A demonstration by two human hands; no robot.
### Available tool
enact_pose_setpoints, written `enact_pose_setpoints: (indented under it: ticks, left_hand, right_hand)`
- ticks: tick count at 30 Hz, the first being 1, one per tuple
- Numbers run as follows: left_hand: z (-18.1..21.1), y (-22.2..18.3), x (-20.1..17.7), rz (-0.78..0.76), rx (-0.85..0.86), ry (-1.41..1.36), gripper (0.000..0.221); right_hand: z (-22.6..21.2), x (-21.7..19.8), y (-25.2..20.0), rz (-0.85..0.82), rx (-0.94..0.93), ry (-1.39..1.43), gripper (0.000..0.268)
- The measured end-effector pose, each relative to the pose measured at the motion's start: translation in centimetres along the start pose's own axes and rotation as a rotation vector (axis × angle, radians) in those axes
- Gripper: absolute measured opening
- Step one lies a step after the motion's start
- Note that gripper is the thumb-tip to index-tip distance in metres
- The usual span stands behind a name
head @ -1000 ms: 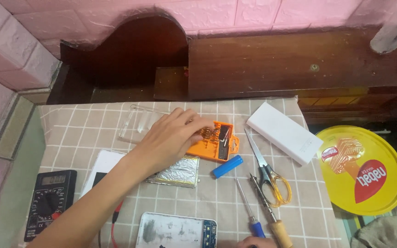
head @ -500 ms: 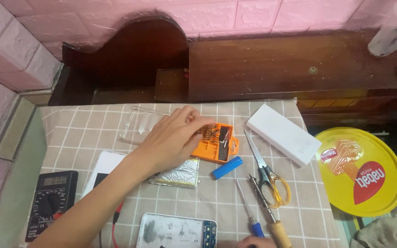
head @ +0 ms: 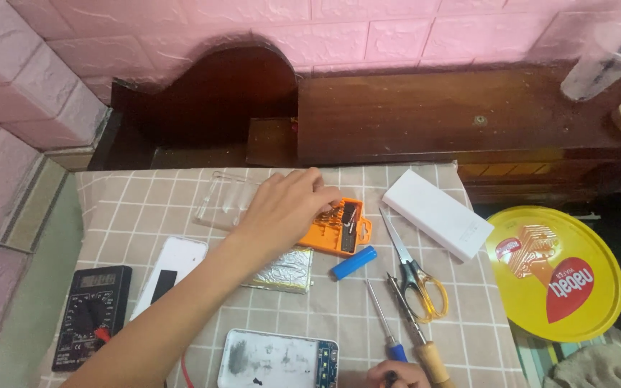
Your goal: Testing and disassembling a printed circuit board using a multimeter and screwdriver on a makeshift workbench.
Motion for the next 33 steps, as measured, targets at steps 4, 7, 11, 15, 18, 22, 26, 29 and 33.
enact_pose_setpoints:
  ticks: [4,7,11,15,18,22,26,29,33]
  left_hand:
    - [0.0,0.0,0.9,0.188,0.162,0.243,0.026]
    - [-0.1,0.0,1.4,0.231,0.207,0.362,0.03]
    - [-0.5,0.1,2.2,0.219,0.211,0.281,0.036]
    - [-0.7,0.1,2.1,0.157,0.093,0.007,0.005]
    - [-1.3,-0.1,2.8,0.014,-0.048,-0.057,0.01]
    - [-1.3,-0.3,2.6,0.113,-0.063,-0.145,0.01]
    - [-0.4,-1.0,-0.1,0.229,-0.102,-0.328,0.012]
    - [1.4,-3.5,-2.7,0.292,-0.152,-0.625,0.008]
    - [4.5,-10.0,-4.4,0.182,-0.35,-1.16,0.011]
  right_hand:
    - [-4.8,5.8,0.0,0.352,-0.501,-0.082,0.037]
    - [-8.4,8.5,0.2,0.456,-0.417,0.027,0.036]
    - [-13.5,11.3,1.2,0.605,-0.332,-0.046,0.039]
    - [-16.0,11.9,1.9,0.533,-0.298,-0.104,0.04]
    - [-16.7,9.9,0.4,0.648,0.044,-0.371,0.039]
    - [-21.8,16.0,2.9,0.754,-0.207,0.006,0.037]
    - [-22.8,17.0,3.0,0.911,-0.13,-0.042,0.04]
    - [-23.6,17.6,3.3,0.938,-0.138,-0.055,0.043]
    - [-24.5,18.4,3.3,0.944,-0.138,-0.109,0.044]
Point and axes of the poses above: each hand's wrist, its own y-axis towards the middle knuckle, its own x-axis out of the palm, z = x × y, the point moved 2 cm from there along y, towards the middle knuckle, and after that the axes turned 10 degrees about y, right-handed, at the moved point
